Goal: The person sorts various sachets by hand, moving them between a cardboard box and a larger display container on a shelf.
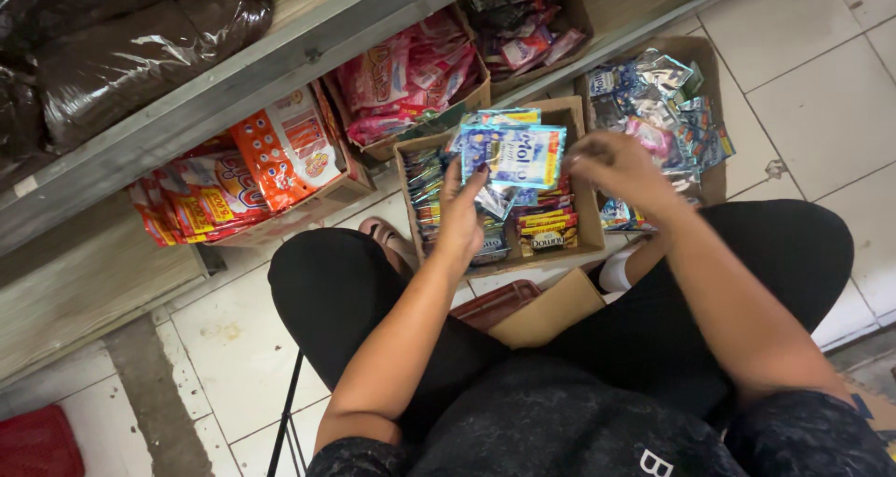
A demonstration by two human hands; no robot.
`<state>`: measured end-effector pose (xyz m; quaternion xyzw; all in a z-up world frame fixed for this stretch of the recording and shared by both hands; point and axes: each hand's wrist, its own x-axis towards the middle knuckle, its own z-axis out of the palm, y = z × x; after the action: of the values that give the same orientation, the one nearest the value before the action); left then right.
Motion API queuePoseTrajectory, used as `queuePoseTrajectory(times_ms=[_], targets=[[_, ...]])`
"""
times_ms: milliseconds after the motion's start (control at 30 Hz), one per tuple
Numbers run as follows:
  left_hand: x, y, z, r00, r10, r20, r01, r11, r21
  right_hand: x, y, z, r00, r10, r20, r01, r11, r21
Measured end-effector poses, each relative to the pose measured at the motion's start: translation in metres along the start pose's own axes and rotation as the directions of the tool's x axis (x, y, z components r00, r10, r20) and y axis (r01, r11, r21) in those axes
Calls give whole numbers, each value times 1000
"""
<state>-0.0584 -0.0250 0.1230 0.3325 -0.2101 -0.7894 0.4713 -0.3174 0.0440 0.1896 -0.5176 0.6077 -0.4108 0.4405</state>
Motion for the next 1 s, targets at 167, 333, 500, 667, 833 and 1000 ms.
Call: queuePoseTrajectory(times_ms=[167, 333, 500, 667, 833, 1000], targets=[[-3, -7, -4, 999, -9, 44, 6, 998, 55, 7, 15, 21, 984, 89, -153, -63, 983, 172], [-6, -3, -1, 999, -47, 1, 47, 999, 21, 6, -17, -3, 902, 85, -424, 236, 725, 647], [-9, 5, 6, 999, -33, 15, 34, 999, -26, 1, -21, -15, 935, -50, -352, 286, 693, 661], [-10, 1, 6, 997, 53, 64, -52, 999, -12, 0, -23, 16, 972, 229, -55, -198, 921, 335], [-14, 0, 9, 986, 138, 95, -145, 987, 74, 3, -14, 53, 953, 294, 78, -298, 849, 437], [-12, 0, 3, 973, 128, 194, -157, 978, 140, 13, 12, 54, 983, 177, 57, -183, 857, 482]])
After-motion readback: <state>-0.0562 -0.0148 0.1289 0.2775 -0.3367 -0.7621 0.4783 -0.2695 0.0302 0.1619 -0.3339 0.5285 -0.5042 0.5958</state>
